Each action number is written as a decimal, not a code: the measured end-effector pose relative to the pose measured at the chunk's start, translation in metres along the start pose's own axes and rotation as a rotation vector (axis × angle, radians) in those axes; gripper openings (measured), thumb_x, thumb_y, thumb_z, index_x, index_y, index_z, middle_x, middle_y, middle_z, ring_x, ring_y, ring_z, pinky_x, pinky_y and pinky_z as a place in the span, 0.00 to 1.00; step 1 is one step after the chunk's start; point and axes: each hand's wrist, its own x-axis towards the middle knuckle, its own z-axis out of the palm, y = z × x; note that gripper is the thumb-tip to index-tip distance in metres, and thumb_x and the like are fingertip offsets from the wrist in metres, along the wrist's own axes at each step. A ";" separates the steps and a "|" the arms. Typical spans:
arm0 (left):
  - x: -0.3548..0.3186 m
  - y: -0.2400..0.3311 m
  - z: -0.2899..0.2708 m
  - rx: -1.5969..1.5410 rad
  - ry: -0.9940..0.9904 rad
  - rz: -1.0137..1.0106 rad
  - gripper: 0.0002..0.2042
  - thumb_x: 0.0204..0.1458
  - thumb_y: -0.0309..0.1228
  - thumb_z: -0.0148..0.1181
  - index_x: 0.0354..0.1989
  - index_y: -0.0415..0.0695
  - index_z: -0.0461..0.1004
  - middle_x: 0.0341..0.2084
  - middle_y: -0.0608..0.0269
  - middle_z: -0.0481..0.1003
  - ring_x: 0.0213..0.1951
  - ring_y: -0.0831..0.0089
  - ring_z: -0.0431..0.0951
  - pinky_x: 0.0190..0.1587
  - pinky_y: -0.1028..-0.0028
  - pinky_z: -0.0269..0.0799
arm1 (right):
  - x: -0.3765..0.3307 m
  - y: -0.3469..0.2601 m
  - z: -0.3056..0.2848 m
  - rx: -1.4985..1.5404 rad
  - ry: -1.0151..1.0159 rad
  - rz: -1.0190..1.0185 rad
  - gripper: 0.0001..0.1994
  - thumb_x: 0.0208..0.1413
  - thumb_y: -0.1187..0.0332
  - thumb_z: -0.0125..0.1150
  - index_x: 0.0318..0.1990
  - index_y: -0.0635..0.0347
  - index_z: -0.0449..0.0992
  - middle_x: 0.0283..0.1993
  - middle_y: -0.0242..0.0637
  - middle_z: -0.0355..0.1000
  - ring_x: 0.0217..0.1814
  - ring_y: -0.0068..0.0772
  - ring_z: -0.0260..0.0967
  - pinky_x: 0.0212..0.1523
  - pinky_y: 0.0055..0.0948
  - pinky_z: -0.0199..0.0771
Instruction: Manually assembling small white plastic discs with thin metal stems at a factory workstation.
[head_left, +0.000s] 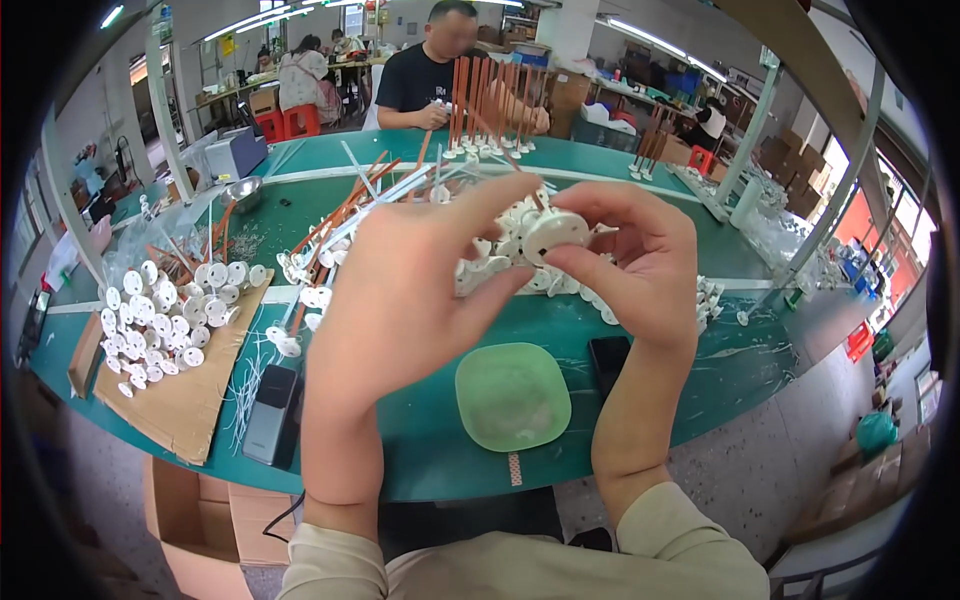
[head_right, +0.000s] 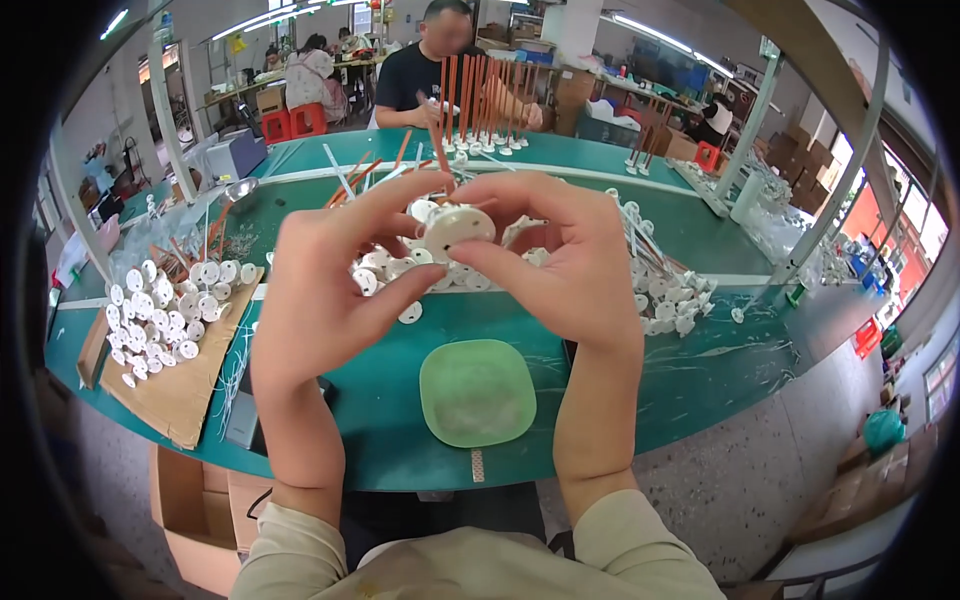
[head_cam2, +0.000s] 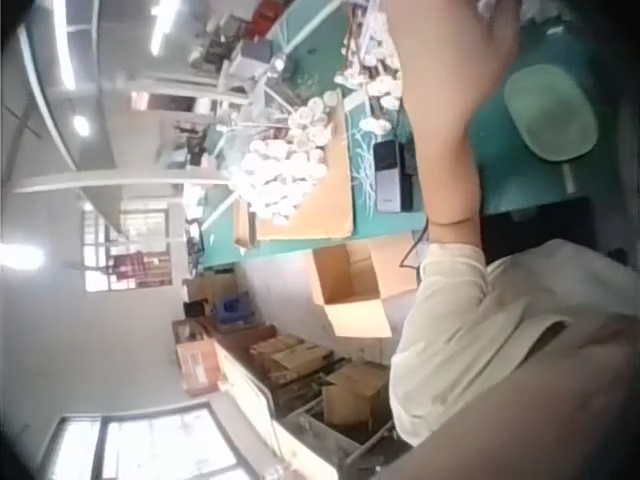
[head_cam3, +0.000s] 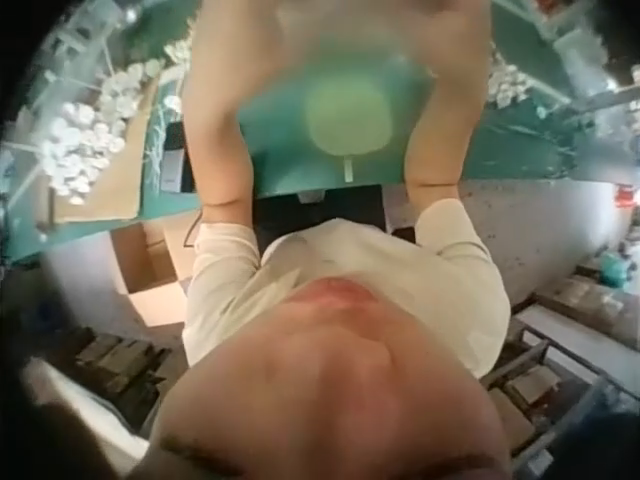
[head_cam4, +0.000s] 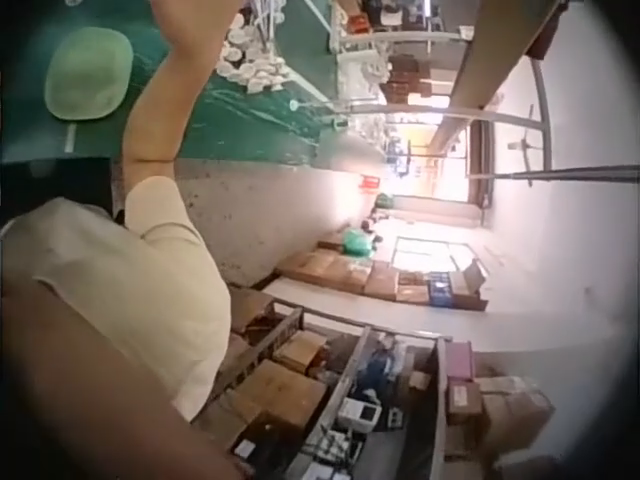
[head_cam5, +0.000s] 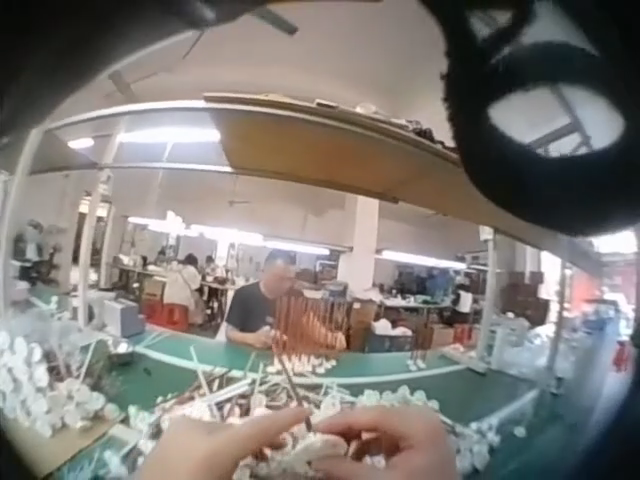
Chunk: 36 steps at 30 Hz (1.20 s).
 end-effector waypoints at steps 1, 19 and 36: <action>0.003 0.005 0.007 -0.091 -0.057 -0.017 0.24 0.42 0.23 0.70 0.52 0.40 0.76 0.31 0.53 0.81 0.29 0.63 0.82 0.33 0.71 0.77 | -0.002 -0.001 -0.004 0.002 0.006 0.014 0.18 0.43 0.85 0.69 0.46 0.69 0.78 0.41 0.37 0.78 0.41 0.24 0.77 0.38 0.21 0.78; 0.005 0.005 0.020 0.007 0.078 0.044 0.20 0.38 0.24 0.70 0.45 0.37 0.80 0.27 0.52 0.81 0.30 0.63 0.85 0.34 0.72 0.77 | -0.005 -0.010 0.023 -0.285 0.206 -0.151 0.12 0.48 0.75 0.72 0.42 0.66 0.82 0.35 0.32 0.80 0.34 0.18 0.74 0.28 0.16 0.71; 0.006 0.002 0.019 -0.008 0.126 0.009 0.23 0.39 0.23 0.70 0.49 0.37 0.79 0.28 0.52 0.81 0.29 0.66 0.83 0.35 0.74 0.77 | 0.001 0.000 0.028 -0.377 0.336 -0.426 0.11 0.48 0.81 0.70 0.40 0.64 0.82 0.39 0.38 0.79 0.36 0.23 0.75 0.28 0.18 0.75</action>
